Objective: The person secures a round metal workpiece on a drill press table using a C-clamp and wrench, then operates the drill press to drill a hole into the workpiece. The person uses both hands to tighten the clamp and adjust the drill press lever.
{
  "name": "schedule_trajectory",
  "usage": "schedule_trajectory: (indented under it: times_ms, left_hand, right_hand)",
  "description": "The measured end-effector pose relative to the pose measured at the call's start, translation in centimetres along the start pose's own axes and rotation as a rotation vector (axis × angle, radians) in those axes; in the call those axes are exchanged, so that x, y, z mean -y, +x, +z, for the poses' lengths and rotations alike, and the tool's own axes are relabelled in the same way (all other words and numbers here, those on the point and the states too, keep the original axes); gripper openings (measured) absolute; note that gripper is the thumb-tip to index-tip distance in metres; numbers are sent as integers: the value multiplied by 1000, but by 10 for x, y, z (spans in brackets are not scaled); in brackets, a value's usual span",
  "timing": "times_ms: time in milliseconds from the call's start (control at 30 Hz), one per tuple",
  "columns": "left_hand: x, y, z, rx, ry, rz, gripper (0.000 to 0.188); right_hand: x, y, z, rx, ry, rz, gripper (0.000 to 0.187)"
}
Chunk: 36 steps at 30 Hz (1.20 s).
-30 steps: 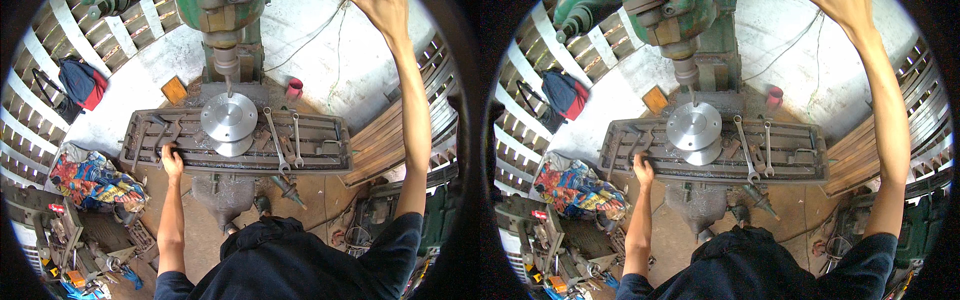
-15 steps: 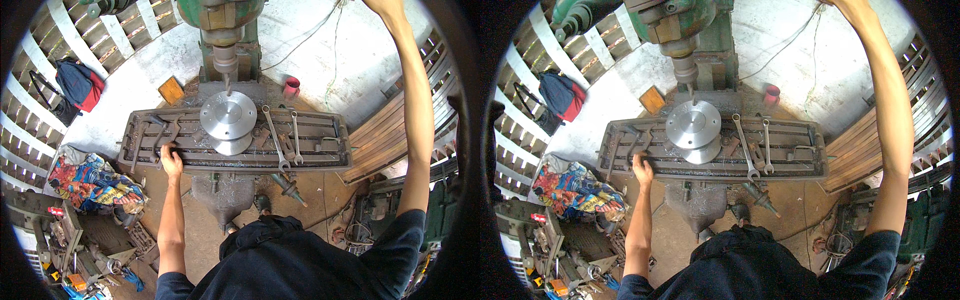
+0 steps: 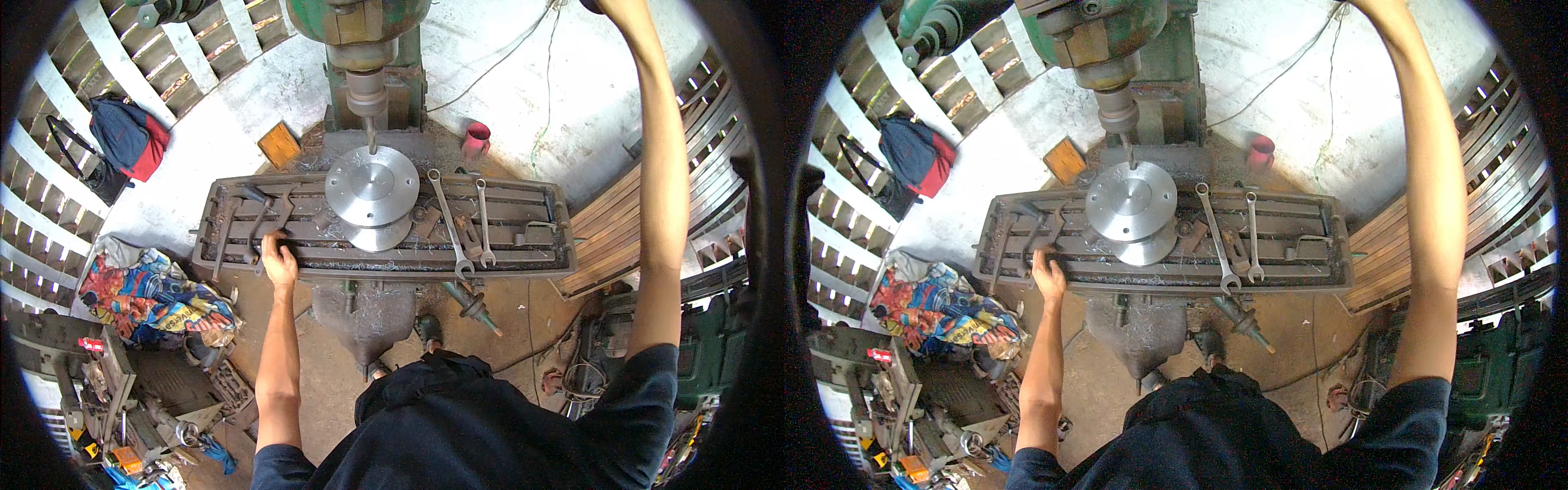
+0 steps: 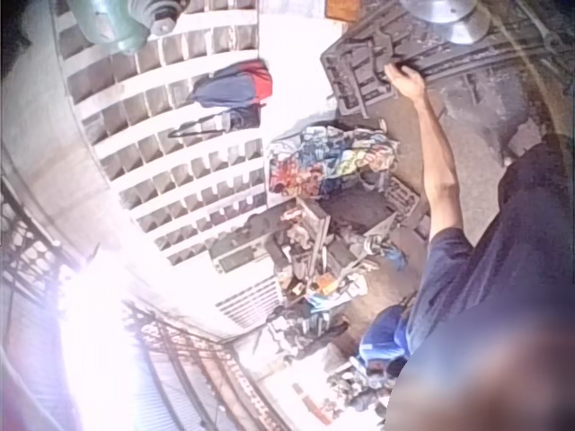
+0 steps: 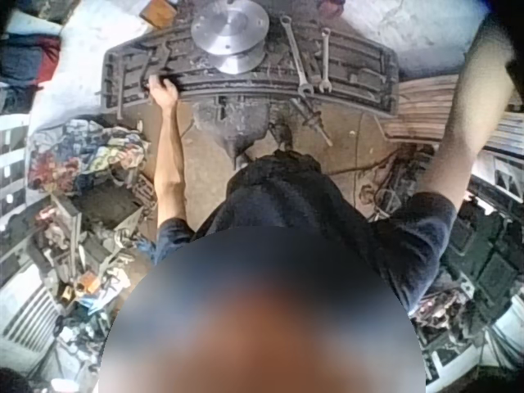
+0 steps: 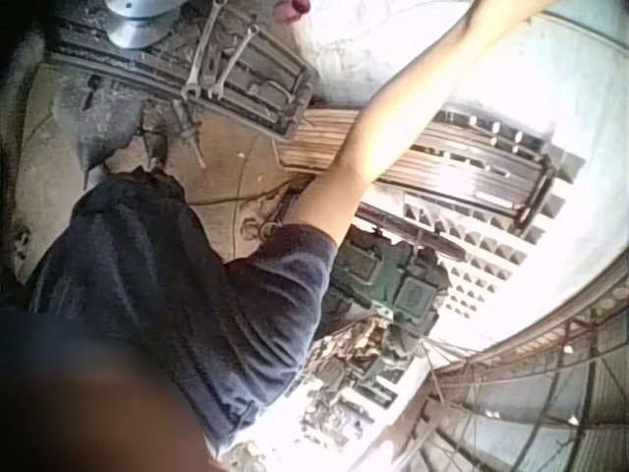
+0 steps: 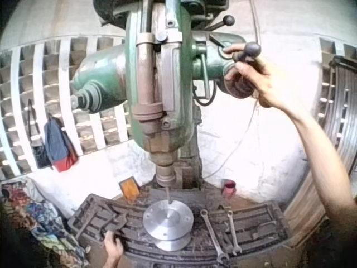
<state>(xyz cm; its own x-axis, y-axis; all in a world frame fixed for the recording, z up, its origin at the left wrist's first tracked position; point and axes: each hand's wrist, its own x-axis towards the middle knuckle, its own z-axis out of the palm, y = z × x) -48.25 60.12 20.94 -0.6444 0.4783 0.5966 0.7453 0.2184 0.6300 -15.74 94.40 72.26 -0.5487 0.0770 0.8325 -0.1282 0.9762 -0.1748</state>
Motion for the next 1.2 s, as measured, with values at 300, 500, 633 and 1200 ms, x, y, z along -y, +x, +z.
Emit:
schedule_trajectory:
  times_ms: [300,500,633,1200]
  left_hand:
    - [0,1,0,0,-25,18,26]
    - [-1,1,-1,-11,-16,41,25]
    - [-2,1,-1,-13,-41,44,25]
    - [3,0,1,-11,-17,26,24]
  right_hand:
    - [3,-4,30,-378,258,18,31]
    - [2,-5,35,-498,232,22,29]
    - [-3,-3,39,-603,199,57,27]
    - [-34,-30,-29,18,300,-101,131]
